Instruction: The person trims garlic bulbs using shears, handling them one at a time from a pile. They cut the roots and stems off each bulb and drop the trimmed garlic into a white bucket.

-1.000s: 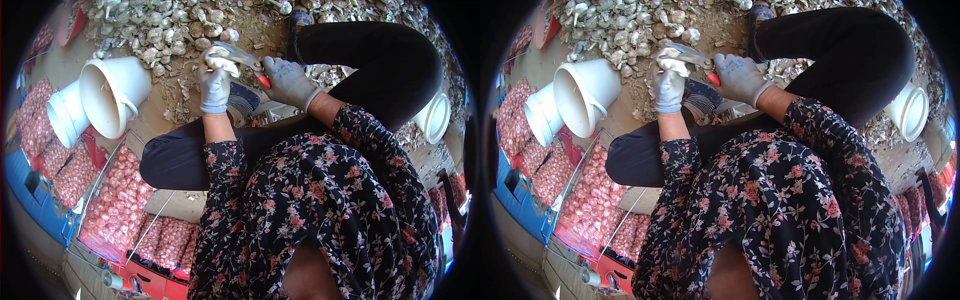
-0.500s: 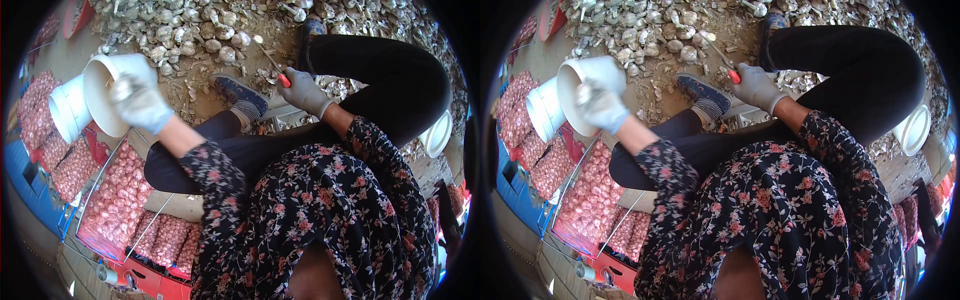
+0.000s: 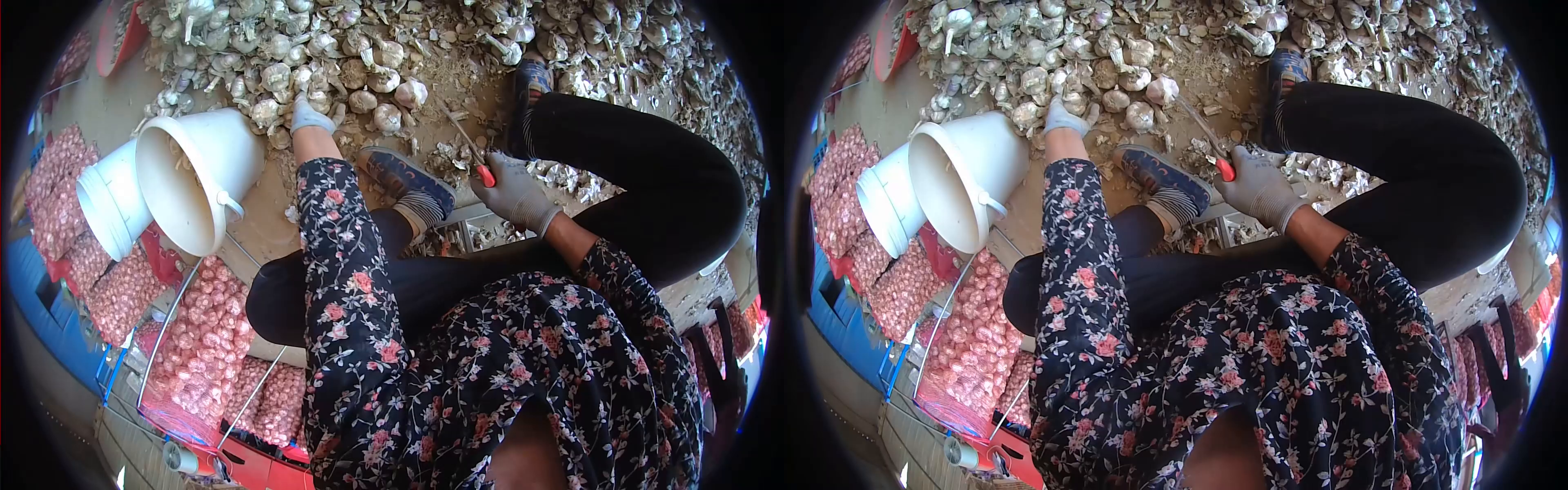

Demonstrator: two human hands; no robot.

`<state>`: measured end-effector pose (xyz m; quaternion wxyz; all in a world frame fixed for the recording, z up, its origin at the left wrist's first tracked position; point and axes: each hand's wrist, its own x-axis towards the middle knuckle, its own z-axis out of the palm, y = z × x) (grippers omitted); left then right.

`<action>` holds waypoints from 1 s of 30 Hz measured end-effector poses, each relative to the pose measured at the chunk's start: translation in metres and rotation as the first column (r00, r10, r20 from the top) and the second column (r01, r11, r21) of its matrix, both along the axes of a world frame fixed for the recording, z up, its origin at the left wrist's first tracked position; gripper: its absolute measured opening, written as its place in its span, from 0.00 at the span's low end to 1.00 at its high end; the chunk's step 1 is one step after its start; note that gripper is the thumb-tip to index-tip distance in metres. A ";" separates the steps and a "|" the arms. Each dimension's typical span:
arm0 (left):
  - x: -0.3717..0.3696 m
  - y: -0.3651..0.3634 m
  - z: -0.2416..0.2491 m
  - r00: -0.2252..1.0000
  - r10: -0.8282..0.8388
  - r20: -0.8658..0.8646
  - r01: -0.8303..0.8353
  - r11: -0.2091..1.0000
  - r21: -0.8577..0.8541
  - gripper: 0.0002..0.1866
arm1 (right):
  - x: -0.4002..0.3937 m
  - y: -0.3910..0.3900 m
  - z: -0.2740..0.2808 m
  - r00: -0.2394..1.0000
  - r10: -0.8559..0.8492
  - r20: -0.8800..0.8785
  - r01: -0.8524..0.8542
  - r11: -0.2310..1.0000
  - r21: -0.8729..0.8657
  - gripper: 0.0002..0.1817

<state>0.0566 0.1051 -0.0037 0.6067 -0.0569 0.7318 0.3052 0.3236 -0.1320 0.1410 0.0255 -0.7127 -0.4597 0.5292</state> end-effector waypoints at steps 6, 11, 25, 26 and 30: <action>0.015 -0.028 0.040 0.980 -0.099 0.175 0.064 0.978 0.198 0.14 | 0.000 0.012 0.004 1.000 0.016 -0.025 -0.015 0.999 0.030 0.22; 0.043 -0.073 0.091 0.811 -0.508 -0.288 0.578 0.626 0.524 0.23 | -0.001 0.018 0.006 0.996 0.085 0.031 -0.089 0.988 0.123 0.19; 0.078 -0.094 0.153 0.033 -0.703 -0.710 0.995 0.092 -0.045 0.30 | -0.010 0.033 0.006 0.966 0.258 0.003 -0.246 0.917 0.313 0.23; 0.078 -0.093 0.150 0.080 -0.703 -0.707 0.993 0.116 -0.003 0.29 | -0.010 0.031 0.008 0.966 0.260 0.004 -0.247 0.915 0.318 0.23; 0.060 -0.094 0.112 0.114 -0.539 -0.835 0.993 0.055 0.100 0.26 | -0.010 0.027 0.009 0.970 0.243 0.011 -0.234 0.917 0.322 0.23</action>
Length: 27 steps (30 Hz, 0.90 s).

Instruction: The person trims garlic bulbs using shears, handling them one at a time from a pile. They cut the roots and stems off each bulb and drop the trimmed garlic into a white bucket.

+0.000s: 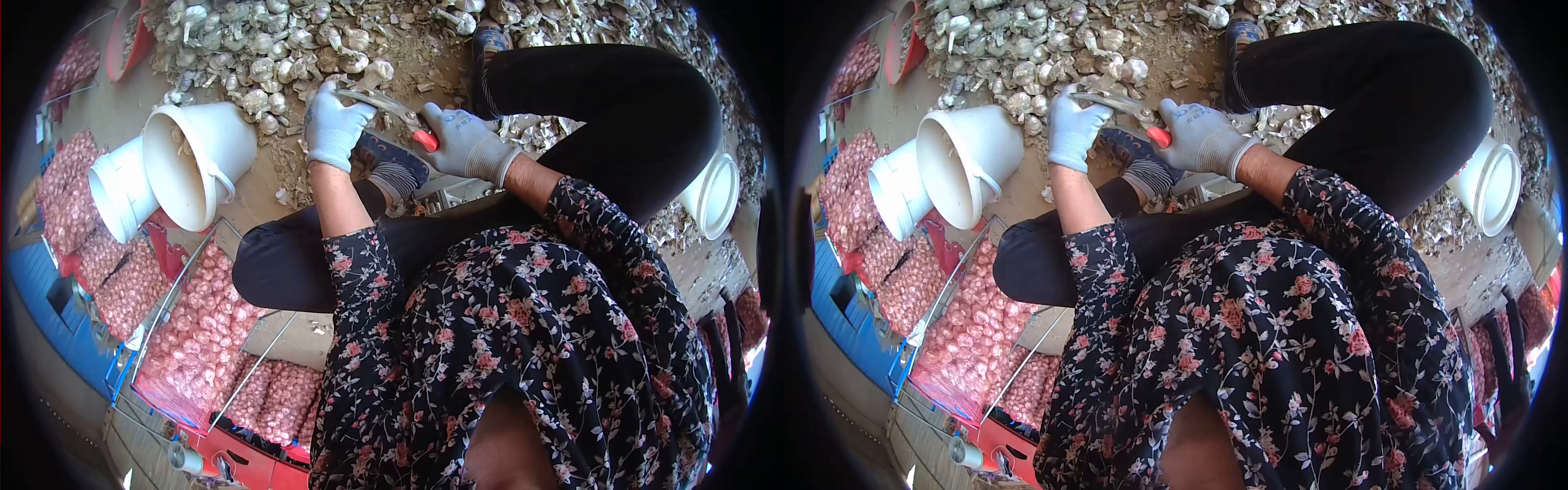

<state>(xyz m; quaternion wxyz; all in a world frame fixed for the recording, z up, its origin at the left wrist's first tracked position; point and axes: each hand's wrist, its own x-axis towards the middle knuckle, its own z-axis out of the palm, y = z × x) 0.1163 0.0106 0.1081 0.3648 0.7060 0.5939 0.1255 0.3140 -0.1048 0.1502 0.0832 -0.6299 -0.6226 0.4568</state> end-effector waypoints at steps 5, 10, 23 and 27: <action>0.014 -0.009 0.031 0.996 0.079 -0.031 -0.084 0.977 -0.197 0.22 | -0.003 -0.008 -0.019 0.998 -0.066 -0.024 0.069 0.988 0.137 0.24; 0.025 -0.012 0.050 0.999 -0.037 -0.034 0.030 0.980 -0.198 0.19 | -0.002 -0.003 -0.016 0.988 -0.056 -0.144 0.062 0.997 0.037 0.23; 0.021 -0.019 -0.012 -0.072 0.879 0.471 -0.114 0.462 -0.880 0.24 | 0.006 -0.024 -0.002 0.987 -0.046 0.151 0.021 0.986 0.165 0.22; 0.038 -0.027 0.010 -0.112 0.927 0.359 -0.117 0.347 -0.931 0.24 | 0.003 -0.010 0.000 0.959 0.003 0.284 -0.080 0.962 0.260 0.22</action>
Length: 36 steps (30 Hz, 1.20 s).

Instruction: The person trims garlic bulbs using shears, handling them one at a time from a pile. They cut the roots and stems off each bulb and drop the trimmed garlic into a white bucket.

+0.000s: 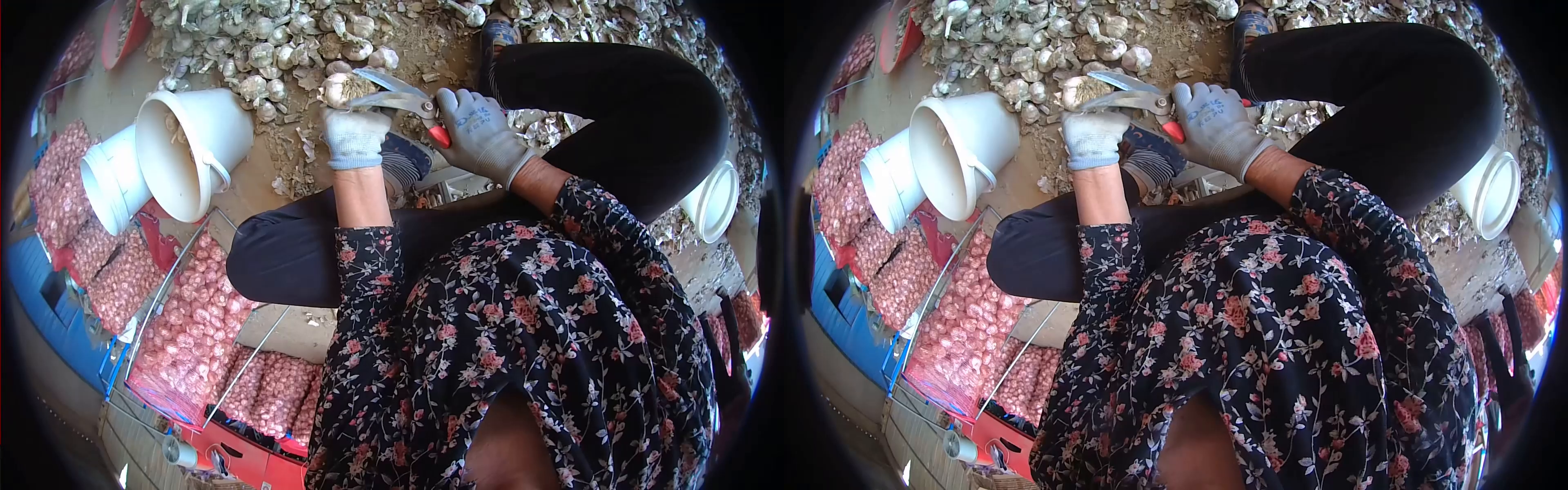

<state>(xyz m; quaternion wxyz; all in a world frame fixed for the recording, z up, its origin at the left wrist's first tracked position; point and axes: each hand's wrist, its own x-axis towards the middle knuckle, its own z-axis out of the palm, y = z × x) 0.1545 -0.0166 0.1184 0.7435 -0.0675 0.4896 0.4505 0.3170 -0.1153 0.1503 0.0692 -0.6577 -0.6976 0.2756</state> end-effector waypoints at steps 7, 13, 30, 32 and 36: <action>-0.015 -0.004 -0.013 0.954 -0.237 -0.185 0.277 0.931 0.239 0.17 | -0.002 0.005 0.002 0.995 0.001 -0.098 -0.012 0.994 -0.106 0.23; -0.071 0.011 -0.020 0.377 0.212 -0.902 0.237 0.919 0.315 0.18 | 0.000 0.001 0.012 0.884 -0.201 -0.422 -0.018 0.887 -0.462 0.24; -0.033 -0.010 0.026 0.511 -0.342 -0.789 0.817 0.478 0.322 0.35 | 0.009 0.003 0.008 0.997 0.079 0.013 -0.077 0.990 -0.121 0.27; -0.032 -0.011 0.024 0.392 -0.297 -0.871 0.874 0.415 0.252 0.36 | 0.008 0.006 0.013 0.994 0.102 0.032 -0.097 0.985 -0.143 0.26; -0.036 -0.010 0.017 0.362 -0.269 -0.892 0.902 0.343 0.263 0.35 | 0.005 0.005 0.011 0.987 0.160 0.024 -0.150 0.960 -0.235 0.23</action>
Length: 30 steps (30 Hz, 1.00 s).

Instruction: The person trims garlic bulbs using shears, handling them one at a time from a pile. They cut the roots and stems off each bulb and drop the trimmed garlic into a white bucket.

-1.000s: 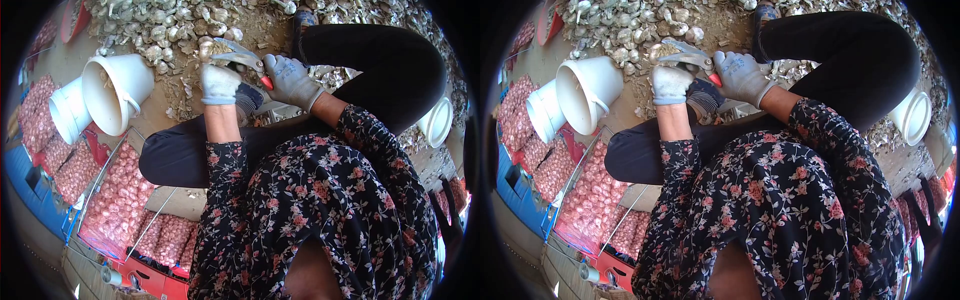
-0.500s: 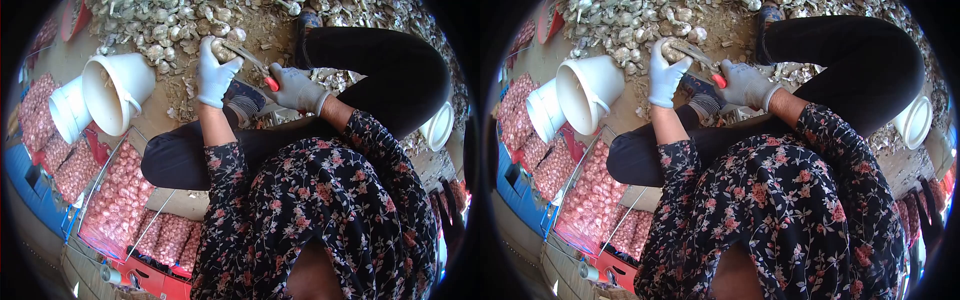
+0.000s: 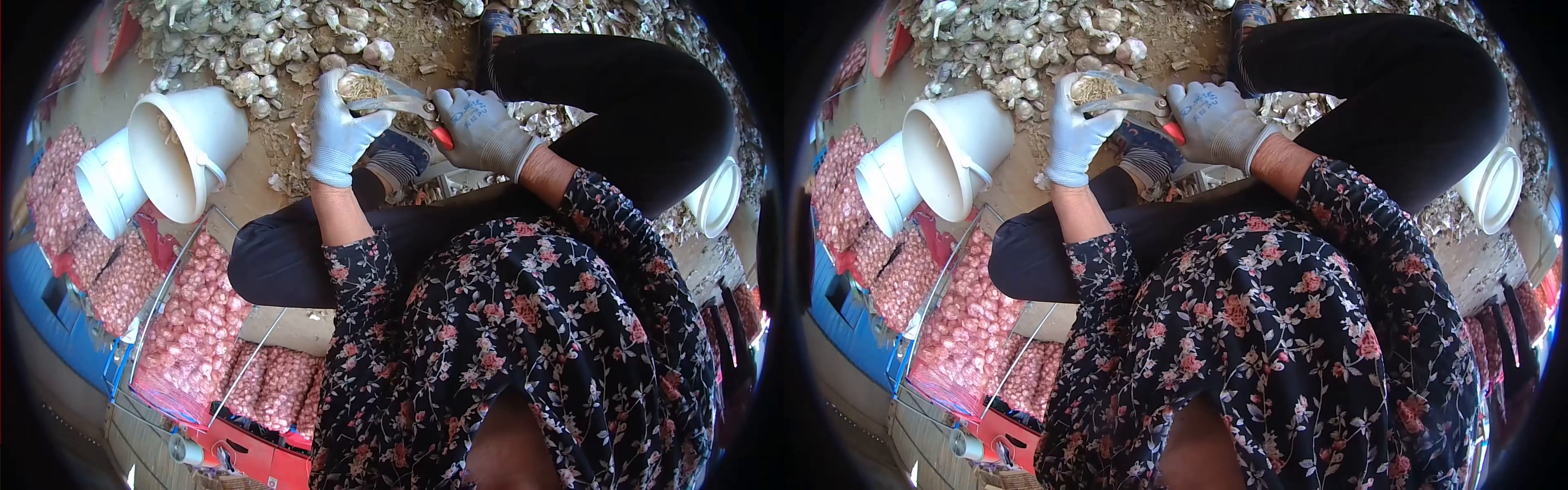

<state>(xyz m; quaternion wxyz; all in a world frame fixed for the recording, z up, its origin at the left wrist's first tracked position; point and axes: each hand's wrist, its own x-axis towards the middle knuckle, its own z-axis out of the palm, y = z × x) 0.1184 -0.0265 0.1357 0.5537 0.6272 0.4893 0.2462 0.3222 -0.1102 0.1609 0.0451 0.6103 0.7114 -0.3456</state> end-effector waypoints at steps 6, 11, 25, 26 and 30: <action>0.001 0.006 0.004 0.996 -0.087 -0.015 0.085 0.991 -0.101 0.28 | 0.001 -0.008 -0.009 0.989 -0.065 -0.132 0.064 0.998 -0.014 0.22; -0.007 0.006 0.004 0.992 -0.066 0.108 0.091 0.965 -0.245 0.25 | 0.001 -0.014 -0.008 0.979 -0.073 -0.192 0.060 0.995 -0.076 0.19; -0.007 -0.001 0.012 0.987 -0.007 0.163 0.054 0.959 -0.280 0.29 | 0.008 -0.021 -0.017 0.970 -0.110 -0.217 0.119 0.992 0.028 0.20; -0.007 -0.002 0.008 0.986 -0.012 0.168 0.060 0.958 -0.280 0.29 | 0.006 -0.020 -0.016 0.970 -0.115 -0.212 0.124 0.992 0.028 0.20; 0.001 0.004 0.018 0.935 -0.317 -0.161 0.246 0.903 -0.353 0.31 | -0.009 -0.008 -0.012 0.940 -0.160 -0.301 0.143 0.987 -0.080 0.21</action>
